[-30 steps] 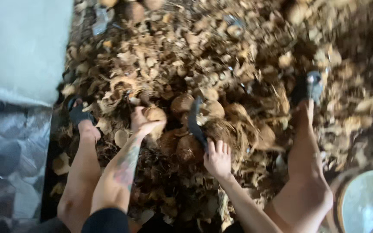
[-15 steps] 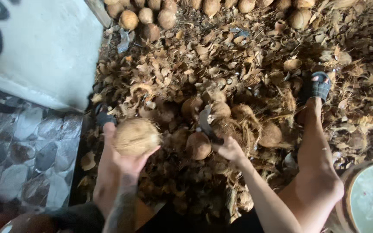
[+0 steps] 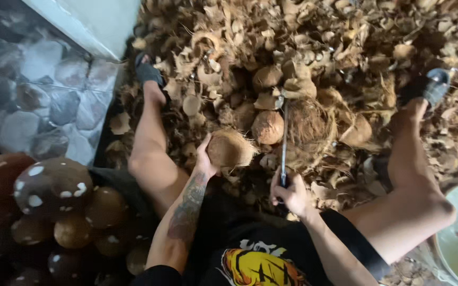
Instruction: The person sits on the floor and uses a curved knife to peel the husk off coconuts. They hold the coconut in one hand and strike it with the knife to remove the fibrous outer layer, then place the peeled coconut into a nearby container.
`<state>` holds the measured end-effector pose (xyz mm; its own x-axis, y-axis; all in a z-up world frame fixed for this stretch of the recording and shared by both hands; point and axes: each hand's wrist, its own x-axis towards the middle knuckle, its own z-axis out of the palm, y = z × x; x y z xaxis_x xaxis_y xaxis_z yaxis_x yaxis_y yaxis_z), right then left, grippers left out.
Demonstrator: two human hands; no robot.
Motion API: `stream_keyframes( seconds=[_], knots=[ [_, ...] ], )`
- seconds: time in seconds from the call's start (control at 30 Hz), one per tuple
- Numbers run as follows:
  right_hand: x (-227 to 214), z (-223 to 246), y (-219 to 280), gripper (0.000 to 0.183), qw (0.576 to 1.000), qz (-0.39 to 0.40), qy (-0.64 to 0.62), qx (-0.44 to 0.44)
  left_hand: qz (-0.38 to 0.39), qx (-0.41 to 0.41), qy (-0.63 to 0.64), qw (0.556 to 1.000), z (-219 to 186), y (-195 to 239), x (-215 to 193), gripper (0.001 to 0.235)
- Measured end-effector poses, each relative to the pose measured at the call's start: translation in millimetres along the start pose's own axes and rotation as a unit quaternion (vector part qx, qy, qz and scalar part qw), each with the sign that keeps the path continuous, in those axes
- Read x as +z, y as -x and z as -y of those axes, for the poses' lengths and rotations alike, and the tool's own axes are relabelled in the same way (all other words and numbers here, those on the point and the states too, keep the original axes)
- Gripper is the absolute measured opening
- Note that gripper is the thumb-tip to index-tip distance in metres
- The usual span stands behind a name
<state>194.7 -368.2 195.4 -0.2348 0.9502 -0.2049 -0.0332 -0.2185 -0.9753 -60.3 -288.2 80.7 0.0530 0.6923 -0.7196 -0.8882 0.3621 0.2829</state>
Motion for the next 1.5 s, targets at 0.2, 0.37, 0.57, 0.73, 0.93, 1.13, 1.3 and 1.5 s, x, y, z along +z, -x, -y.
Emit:
stream_keyframes(
  seconds=[0.2,0.37,0.57,0.73,0.93,1.13,1.3,1.5],
  knots=[
    [-6,-2,8,0.014,0.943,0.036,-0.031,-0.330,-0.033,0.022,-0.049,0.998,23,-9,10,0.052],
    [-2,-80,6,0.010,0.966,-0.003,0.198,-0.164,-0.087,0.051,0.034,0.994,23,-14,25,0.060],
    [17,-22,23,0.017,0.948,-0.025,-0.114,0.296,-0.138,0.045,-0.015,0.989,13,-14,-2,0.103],
    [21,109,30,0.012,0.934,0.071,0.087,-0.338,-0.008,0.007,-0.202,0.979,-3,4,30,0.090],
    [11,-59,1,0.009,0.961,0.071,0.265,-0.022,-0.036,-0.001,-0.120,0.992,18,-9,18,0.082],
    [16,-20,14,0.019,0.981,0.069,-0.044,0.178,0.070,0.071,-0.091,0.991,22,-34,-9,0.072],
    [27,97,29,0.010,0.969,0.055,0.049,-0.236,-0.060,0.033,-0.230,0.971,27,-47,-18,0.067],
    [13,-30,11,0.008,0.991,0.003,0.124,-0.038,-0.082,0.033,-0.091,0.992,38,-34,-4,0.071]
  ],
)
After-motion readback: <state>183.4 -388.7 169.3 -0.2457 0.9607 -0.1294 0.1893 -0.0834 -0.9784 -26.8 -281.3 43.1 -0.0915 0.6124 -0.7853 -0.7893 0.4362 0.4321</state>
